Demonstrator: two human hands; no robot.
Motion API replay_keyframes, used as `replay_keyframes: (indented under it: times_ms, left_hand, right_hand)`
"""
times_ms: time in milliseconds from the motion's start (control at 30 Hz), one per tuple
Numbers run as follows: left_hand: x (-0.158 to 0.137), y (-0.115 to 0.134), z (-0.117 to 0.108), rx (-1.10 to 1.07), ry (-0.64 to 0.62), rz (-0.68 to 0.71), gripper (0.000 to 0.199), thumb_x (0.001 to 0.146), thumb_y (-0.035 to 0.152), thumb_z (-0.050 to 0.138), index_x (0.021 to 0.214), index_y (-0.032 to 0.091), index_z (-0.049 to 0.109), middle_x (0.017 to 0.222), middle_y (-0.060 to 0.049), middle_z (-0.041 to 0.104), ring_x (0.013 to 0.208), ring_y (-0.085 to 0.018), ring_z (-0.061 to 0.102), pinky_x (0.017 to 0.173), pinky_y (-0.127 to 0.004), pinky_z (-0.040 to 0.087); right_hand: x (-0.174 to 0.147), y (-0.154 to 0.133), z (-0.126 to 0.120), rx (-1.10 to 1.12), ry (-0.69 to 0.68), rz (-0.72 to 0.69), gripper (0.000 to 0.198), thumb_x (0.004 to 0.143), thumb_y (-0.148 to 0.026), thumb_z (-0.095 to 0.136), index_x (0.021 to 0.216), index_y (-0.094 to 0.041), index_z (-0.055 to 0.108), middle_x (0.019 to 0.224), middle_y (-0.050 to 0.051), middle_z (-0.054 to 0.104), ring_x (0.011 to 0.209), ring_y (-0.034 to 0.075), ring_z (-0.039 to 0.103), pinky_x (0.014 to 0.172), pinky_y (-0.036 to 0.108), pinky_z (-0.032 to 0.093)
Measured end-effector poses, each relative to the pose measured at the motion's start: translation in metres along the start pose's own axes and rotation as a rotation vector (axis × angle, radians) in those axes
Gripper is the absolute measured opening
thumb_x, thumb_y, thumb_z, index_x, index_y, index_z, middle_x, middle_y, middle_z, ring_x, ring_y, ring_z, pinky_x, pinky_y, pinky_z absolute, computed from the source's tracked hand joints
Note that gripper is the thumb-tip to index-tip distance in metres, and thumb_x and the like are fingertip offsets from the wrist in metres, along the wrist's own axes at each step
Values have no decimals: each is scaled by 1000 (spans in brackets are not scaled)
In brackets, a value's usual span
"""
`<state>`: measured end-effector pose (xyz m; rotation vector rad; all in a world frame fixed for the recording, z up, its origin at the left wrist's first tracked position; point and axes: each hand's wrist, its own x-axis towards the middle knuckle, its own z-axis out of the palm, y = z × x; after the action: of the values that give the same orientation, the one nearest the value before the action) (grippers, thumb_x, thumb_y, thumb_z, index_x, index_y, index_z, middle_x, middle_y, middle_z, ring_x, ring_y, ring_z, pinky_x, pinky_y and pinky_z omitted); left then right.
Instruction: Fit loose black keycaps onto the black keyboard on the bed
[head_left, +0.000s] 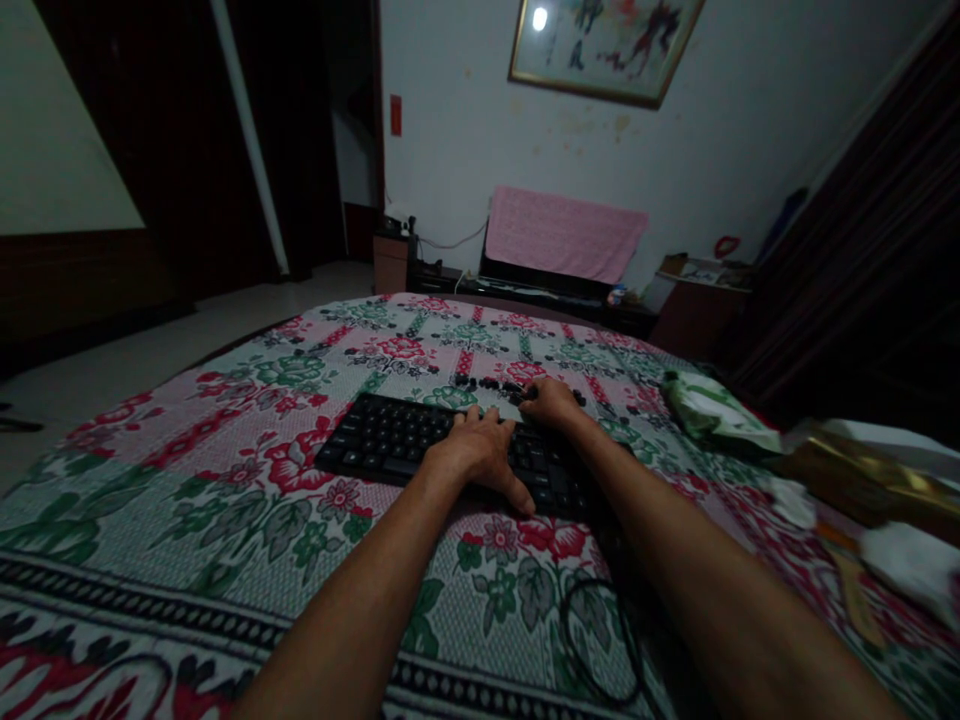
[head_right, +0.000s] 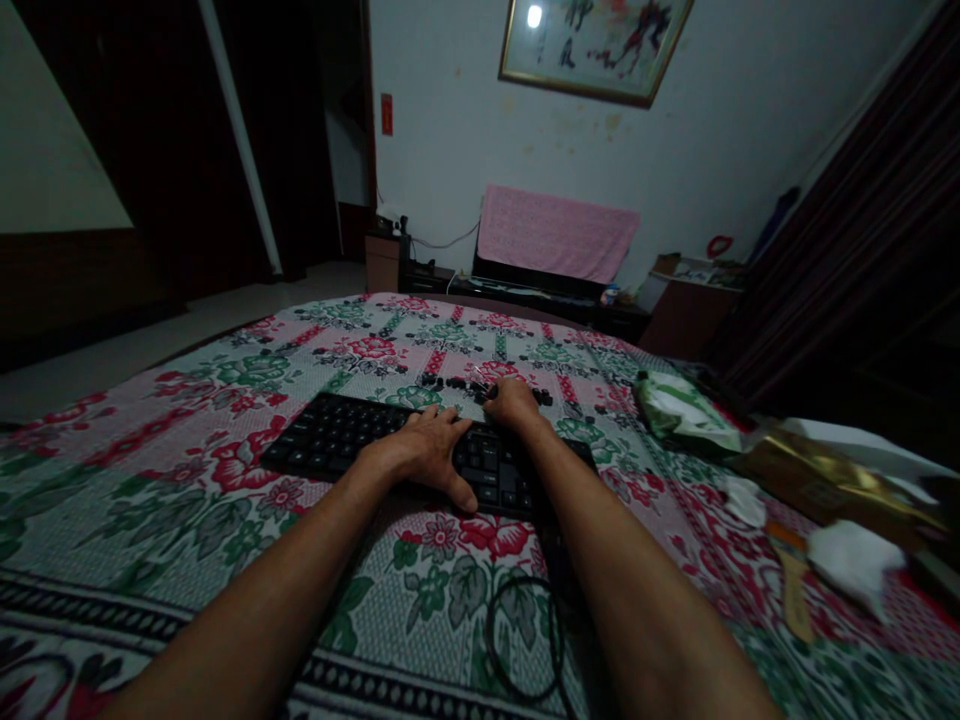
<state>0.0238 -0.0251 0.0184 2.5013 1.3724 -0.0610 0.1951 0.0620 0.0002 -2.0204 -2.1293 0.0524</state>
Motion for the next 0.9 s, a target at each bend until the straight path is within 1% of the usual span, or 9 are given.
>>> replay_keyframes:
  times_ms: [200, 367, 467, 633, 800, 900]
  left_hand:
    - [0, 0, 0, -8, -5, 5, 118, 32, 81, 60, 132, 25, 33, 143, -12, 29, 130, -40, 18, 104, -52, 21]
    - [-2, 1, -1, -3, -8, -6, 116, 33, 81, 60, 133, 28, 31, 145, -10, 25, 131, -40, 16, 104, -52, 20]
    - [-2, 1, -2, -7, -13, -3, 117, 34, 80, 60, 133, 26, 31, 146, -11, 24, 131, -40, 17, 105, -53, 20]
    - [-3, 2, -2, -16, -4, -3, 119, 33, 80, 60, 134, 25, 30, 145, -11, 26, 131, -41, 16, 105, -53, 20]
    - [-3, 2, -2, -18, 6, 10, 120, 31, 81, 59, 134, 23, 32, 142, -13, 29, 130, -41, 19, 105, -54, 20]
    - [-2, 2, -2, -9, 6, 8, 118, 32, 81, 59, 133, 25, 33, 141, -11, 31, 129, -40, 21, 105, -53, 20]
  right_hand:
    - [1, 2, -5, -19, -52, -27, 29, 65, -24, 64, 93, -22, 69, 91, 4, 70, 86, 18, 63, 70, 21, 44]
    - [0, 0, -8, -34, -79, -45, 27, 67, -30, 63, 92, -23, 70, 91, 4, 70, 86, 18, 62, 70, 21, 44]
    - [1, -3, -10, -41, -96, -42, 25, 67, -31, 63, 89, -23, 70, 87, 3, 70, 83, 17, 62, 67, 21, 43]
    - [13, -4, -10, -52, -142, -58, 22, 62, -32, 67, 82, -23, 72, 79, 2, 70, 77, 17, 63, 63, 20, 43]
    - [20, -2, -5, -63, -145, -67, 23, 61, -27, 67, 83, -22, 72, 79, 3, 70, 78, 19, 63, 64, 22, 44]
    - [21, -2, -3, -60, -162, -74, 20, 59, -25, 68, 78, -22, 72, 76, 3, 70, 73, 17, 62, 63, 21, 44]
